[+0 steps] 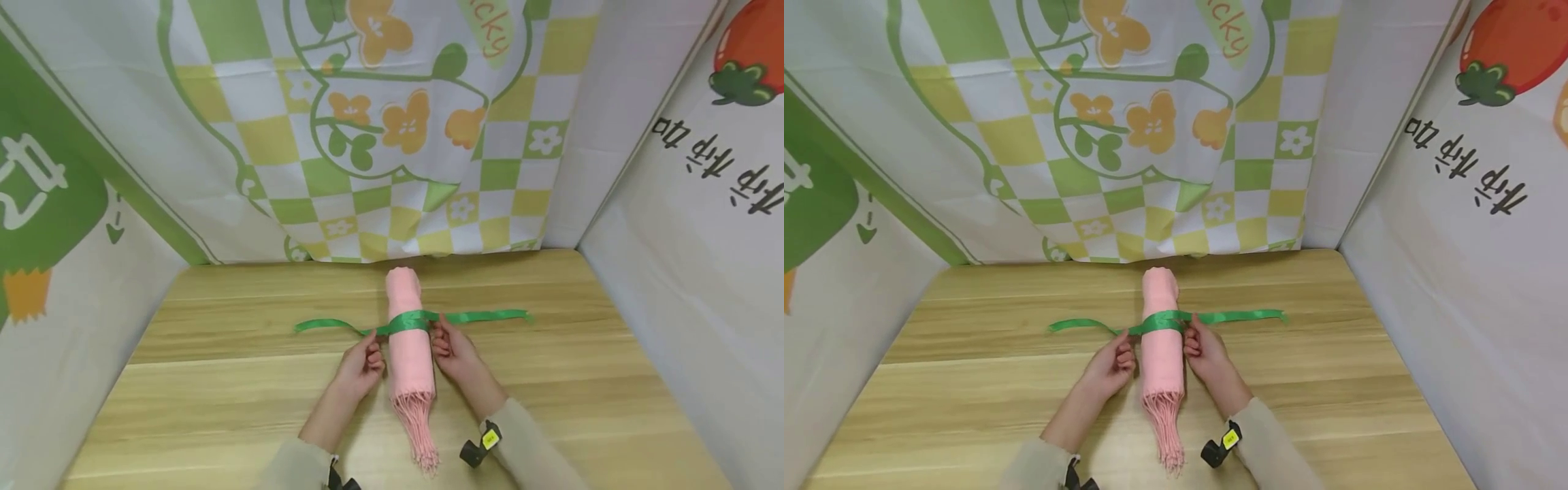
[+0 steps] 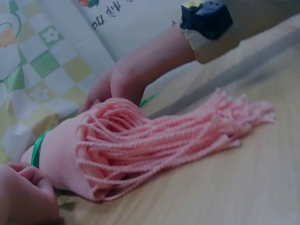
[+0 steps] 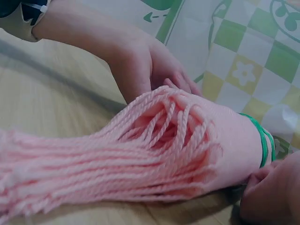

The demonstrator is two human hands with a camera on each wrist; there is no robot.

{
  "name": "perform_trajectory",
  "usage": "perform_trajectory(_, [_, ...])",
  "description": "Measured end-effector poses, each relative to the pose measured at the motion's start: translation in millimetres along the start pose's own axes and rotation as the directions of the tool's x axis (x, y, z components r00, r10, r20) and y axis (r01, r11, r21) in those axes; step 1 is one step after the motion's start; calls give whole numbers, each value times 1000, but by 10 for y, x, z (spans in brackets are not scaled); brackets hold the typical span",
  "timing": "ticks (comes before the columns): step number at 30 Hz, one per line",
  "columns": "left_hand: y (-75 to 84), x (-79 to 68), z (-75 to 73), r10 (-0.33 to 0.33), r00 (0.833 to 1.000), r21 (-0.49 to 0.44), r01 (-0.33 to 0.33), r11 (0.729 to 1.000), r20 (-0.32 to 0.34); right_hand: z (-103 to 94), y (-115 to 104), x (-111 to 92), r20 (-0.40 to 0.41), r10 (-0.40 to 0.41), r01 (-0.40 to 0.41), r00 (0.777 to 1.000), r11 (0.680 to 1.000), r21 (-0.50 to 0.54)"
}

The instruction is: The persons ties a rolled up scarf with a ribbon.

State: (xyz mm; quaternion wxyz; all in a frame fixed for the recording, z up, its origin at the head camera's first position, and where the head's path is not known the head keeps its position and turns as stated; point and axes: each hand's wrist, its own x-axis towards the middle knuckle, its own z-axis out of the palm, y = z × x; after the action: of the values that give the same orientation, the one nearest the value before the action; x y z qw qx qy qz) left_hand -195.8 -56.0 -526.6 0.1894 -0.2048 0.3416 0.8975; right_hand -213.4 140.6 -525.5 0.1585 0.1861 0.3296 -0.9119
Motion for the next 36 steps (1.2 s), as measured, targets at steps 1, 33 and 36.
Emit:
perform_trajectory(1, [-7, 1, 22, 9, 1000, -12, -9, 1000, -19, 9, 5, 19, -17, -17, 17, 1000, 1000, 0])
perform_trajectory(33, [-97, 112, 263, 356, 934, -115, -356, 927, -28, 129, -21, 238, -84, -231, 246, 969, 903, 353])
perform_trajectory(36, [-89, 122, 276, 362, 932, -185, -361, 914, -29, 135, -2, 224, -79, -250, 262, 965, 892, 369])
